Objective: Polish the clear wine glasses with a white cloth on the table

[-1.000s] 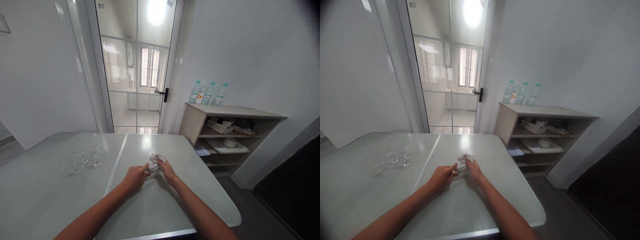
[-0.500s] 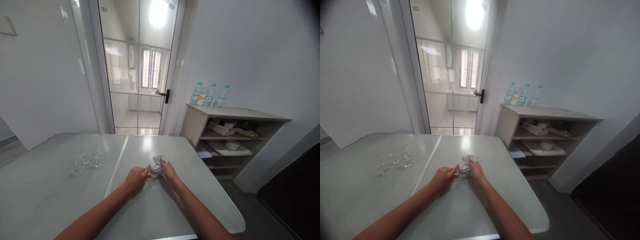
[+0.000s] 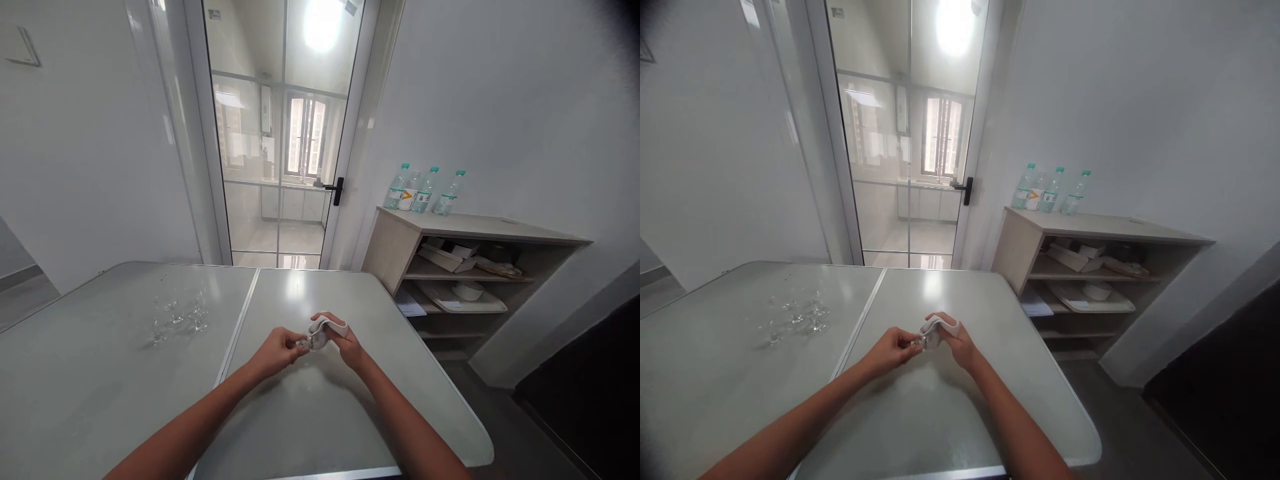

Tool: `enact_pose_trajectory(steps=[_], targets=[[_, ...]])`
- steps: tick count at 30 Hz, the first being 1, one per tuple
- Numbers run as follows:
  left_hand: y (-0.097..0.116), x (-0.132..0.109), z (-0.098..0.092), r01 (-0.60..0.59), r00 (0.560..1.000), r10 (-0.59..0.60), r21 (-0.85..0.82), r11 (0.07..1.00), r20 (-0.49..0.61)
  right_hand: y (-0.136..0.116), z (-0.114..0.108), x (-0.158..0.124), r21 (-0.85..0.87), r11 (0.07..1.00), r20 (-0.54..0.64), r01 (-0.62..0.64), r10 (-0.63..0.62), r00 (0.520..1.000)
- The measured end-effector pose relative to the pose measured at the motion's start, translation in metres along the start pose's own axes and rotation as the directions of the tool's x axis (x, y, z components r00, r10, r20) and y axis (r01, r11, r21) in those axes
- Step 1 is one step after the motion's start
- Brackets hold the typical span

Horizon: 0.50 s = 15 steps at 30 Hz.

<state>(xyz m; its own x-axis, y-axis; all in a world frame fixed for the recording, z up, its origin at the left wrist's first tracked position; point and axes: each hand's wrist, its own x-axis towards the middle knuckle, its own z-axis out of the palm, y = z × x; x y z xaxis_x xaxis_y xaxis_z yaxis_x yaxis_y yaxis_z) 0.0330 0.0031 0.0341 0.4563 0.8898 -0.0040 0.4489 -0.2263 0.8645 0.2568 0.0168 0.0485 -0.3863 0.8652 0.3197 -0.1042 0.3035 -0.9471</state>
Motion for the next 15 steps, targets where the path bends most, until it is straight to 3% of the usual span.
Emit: enact_pose_trajectory(steps=[1, 3, 5, 7, 9, 11, 13, 15], targets=[[-0.001, 0.000, 0.002, -0.054, 0.992, 0.079, 0.225, 0.973, -0.101, 0.005, 0.001, 0.002, 0.017, 1.000, -0.052, -0.023, 0.024, 0.998], [-0.005, 0.000, 0.005, -0.093, 0.968, 0.209, 0.581, 0.808, -0.135, 0.017, 0.005, 0.005, 0.136, 0.982, -0.183, -0.127, 0.151, 0.971], [-0.007, 0.000, 0.009, -0.135, 0.971, 0.235, 0.721, 0.679, -0.040, 0.031, 0.010, 0.008, 0.288, 0.920, -0.230, -0.267, 0.337, 0.913], [-0.007, 0.000, 0.012, -0.143, 0.976, 0.218, 0.698, 0.702, -0.019, 0.040, 0.011, 0.009, 0.361, 0.872, -0.204, -0.331, 0.421, 0.884], [-0.003, -0.001, 0.015, -0.097, 0.983, 0.162, 0.518, 0.850, -0.083, 0.042, 0.011, 0.008, 0.373, 0.874, -0.225, -0.312, 0.412, 0.883], [0.002, 0.000, 0.016, -0.031, 0.997, 0.041, 0.158, 0.987, -0.065, 0.037, 0.008, 0.007, 0.327, 0.914, -0.267, -0.240, 0.334, 0.904], [0.006, 0.000, 0.014, 0.082, 0.995, -0.064, -0.242, 0.967, 0.081, 0.025, 0.005, 0.004, 0.228, 0.960, -0.226, -0.163, 0.215, 0.950], [0.008, 0.000, 0.009, 0.229, 0.960, -0.111, -0.494, 0.839, 0.256, 0.012, 0.003, 0.000, 0.107, 0.991, -0.112, -0.082, 0.094, 0.989]])
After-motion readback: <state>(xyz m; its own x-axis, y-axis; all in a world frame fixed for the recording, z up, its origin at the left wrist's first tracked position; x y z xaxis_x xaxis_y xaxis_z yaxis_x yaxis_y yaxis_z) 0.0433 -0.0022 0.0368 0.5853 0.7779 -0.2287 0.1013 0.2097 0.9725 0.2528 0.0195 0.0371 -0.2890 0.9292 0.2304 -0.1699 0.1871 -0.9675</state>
